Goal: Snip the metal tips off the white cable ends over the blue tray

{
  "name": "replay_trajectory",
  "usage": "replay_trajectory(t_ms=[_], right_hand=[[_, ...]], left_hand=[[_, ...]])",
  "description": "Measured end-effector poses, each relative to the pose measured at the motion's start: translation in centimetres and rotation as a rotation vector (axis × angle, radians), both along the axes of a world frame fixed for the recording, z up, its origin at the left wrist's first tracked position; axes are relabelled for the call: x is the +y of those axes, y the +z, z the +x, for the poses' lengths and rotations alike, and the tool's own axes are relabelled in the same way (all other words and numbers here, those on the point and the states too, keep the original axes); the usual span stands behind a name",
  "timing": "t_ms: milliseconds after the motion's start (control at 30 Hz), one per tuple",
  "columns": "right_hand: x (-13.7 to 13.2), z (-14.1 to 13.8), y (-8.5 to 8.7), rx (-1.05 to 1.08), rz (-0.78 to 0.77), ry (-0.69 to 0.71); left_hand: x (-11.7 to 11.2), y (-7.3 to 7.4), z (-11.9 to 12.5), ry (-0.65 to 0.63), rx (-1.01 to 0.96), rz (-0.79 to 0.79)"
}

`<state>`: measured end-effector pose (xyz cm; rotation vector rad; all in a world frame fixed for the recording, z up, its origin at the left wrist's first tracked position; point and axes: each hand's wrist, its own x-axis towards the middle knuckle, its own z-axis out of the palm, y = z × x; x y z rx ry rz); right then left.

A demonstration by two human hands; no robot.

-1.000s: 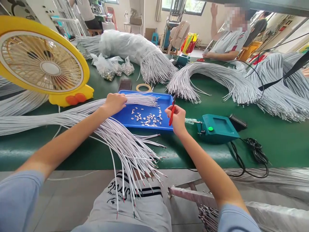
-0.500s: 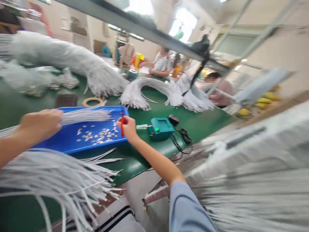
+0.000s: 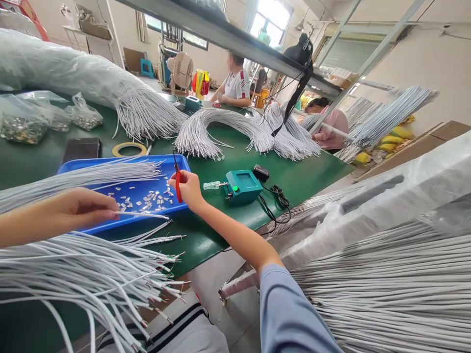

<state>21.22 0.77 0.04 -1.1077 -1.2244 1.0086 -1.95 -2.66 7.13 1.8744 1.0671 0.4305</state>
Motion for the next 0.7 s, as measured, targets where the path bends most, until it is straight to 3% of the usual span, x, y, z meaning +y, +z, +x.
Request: replay_trajectory(t_ms=[100, 233, 333, 433, 533, 633, 700], right_hand=[[-0.1, -0.3, -0.1, 0.004, -0.012, 0.018], [-0.2, -0.6, -0.2, 0.019, -0.020, 0.052], [-0.4, -0.8, -0.2, 0.034, -0.026, 0.071], [-0.7, -0.9, -0.2, 0.036, -0.051, 0.092], [-1.1, -1.0, -0.1, 0.034, -0.071, 0.106], [-1.6, -1.2, 0.3, 0.053, -0.081, 0.153], [-2.0, -1.4, 0.7, 0.091, -0.087, 0.211]], left_hand=[[-0.9, 0.7, 0.7, -0.306, 0.188, -0.073], [-2.4, 0.4, 1.4, -0.460, 0.228, -0.128], [-4.2, -0.6, 1.9, -0.504, 0.181, -0.112], [-5.3, -1.8, 2.6, -0.465, 0.122, -0.125], [-4.5, -3.0, 3.5, -0.409, 0.044, -0.221], [-2.8, -4.2, 4.1, -0.227, -0.073, -0.351], [-1.7, -4.8, 4.0, -0.055, -0.156, -0.323]])
